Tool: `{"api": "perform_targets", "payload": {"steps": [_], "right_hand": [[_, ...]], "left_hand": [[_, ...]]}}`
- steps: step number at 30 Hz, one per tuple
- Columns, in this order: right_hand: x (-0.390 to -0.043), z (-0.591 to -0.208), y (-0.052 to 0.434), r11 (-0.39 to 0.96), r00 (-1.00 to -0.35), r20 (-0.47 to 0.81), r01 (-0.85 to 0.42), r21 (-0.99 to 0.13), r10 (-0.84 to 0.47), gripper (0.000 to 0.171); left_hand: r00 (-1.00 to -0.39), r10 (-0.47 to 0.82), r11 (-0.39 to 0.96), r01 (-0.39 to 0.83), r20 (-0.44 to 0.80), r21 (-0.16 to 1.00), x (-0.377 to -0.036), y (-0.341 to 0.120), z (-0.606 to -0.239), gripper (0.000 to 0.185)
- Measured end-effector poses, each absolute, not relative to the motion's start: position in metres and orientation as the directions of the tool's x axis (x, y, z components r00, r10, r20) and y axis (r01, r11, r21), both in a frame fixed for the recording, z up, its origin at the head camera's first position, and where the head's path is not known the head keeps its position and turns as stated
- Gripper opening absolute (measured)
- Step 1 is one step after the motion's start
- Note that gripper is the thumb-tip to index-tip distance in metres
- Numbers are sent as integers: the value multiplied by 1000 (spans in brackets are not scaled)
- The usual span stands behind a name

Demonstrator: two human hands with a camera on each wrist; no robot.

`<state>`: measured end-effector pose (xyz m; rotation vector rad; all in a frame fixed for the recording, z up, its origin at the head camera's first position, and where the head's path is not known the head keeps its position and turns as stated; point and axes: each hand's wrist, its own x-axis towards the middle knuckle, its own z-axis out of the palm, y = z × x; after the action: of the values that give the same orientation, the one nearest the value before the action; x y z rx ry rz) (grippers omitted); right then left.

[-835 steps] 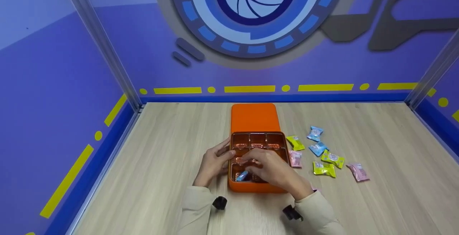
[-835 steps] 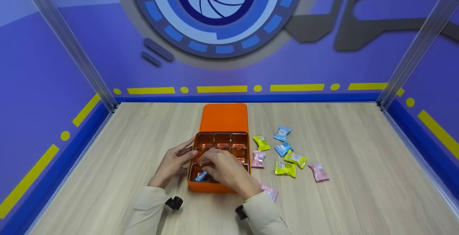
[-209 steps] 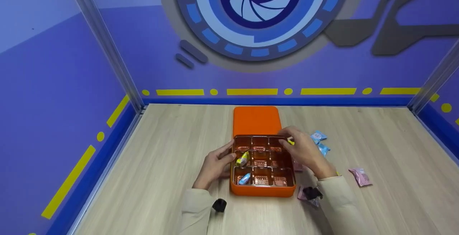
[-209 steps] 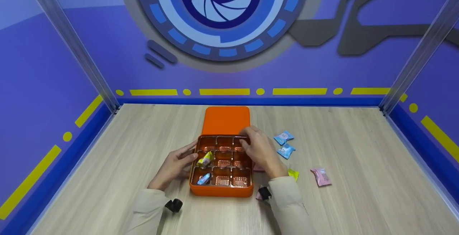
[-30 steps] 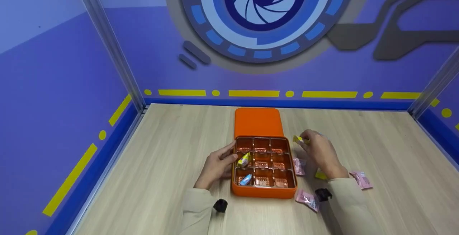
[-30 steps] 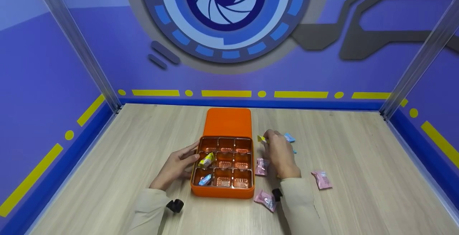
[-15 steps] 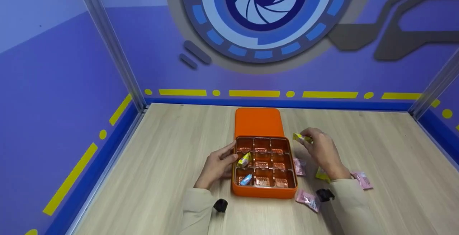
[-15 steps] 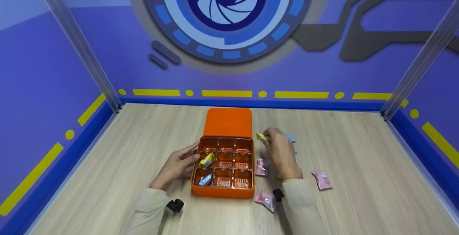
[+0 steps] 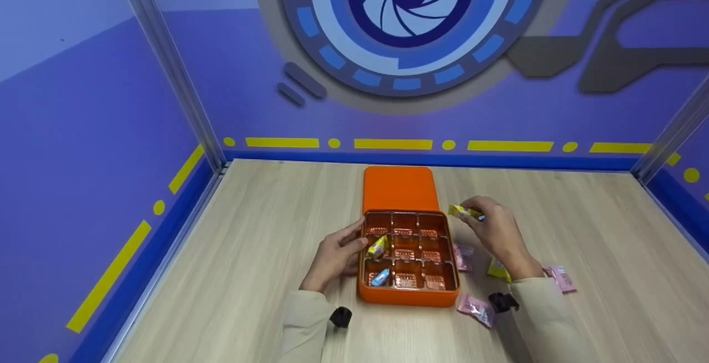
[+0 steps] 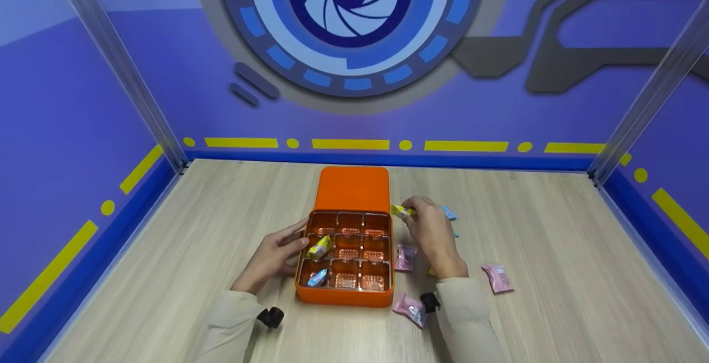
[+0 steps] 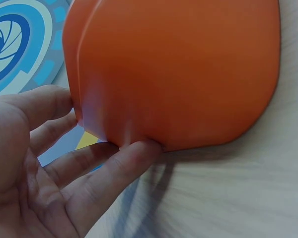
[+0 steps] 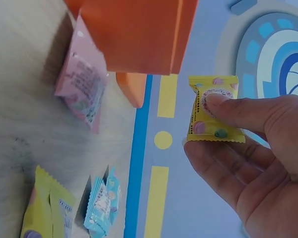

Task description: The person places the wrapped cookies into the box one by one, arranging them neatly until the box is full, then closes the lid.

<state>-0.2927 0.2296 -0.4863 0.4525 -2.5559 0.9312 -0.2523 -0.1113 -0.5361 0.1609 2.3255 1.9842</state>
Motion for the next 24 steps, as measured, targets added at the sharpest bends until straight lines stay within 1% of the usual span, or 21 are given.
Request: {"api": "perform_targets", "payload": {"steps": [4,9,15,20,24], "right_hand": [[-290,-484,227,711,-886,435,-409,-571,-160,15],[-289,-483,225,709,-895,414,-399,-581,-165,15],[-287,-484,221,706,-892,414,-411,-577,-181,16],[-285,-486,216,678,-894,404,-421,-603,-195,18],[-285,-487,213,655,-895,391,-429,-622,-215,20]], "left_hand": [[-991,132,147,26,6,989,-252,-111,-536,54],[-991,131,146,20,1,989,-253,-111,-535,54],[-991,132,163,34,12,986,-253,-111,-536,53],[-990,139,187,52,26,981,-254,-112,-535,53],[-990,138,179,41,16,983,-254,-112,-535,54]]}}
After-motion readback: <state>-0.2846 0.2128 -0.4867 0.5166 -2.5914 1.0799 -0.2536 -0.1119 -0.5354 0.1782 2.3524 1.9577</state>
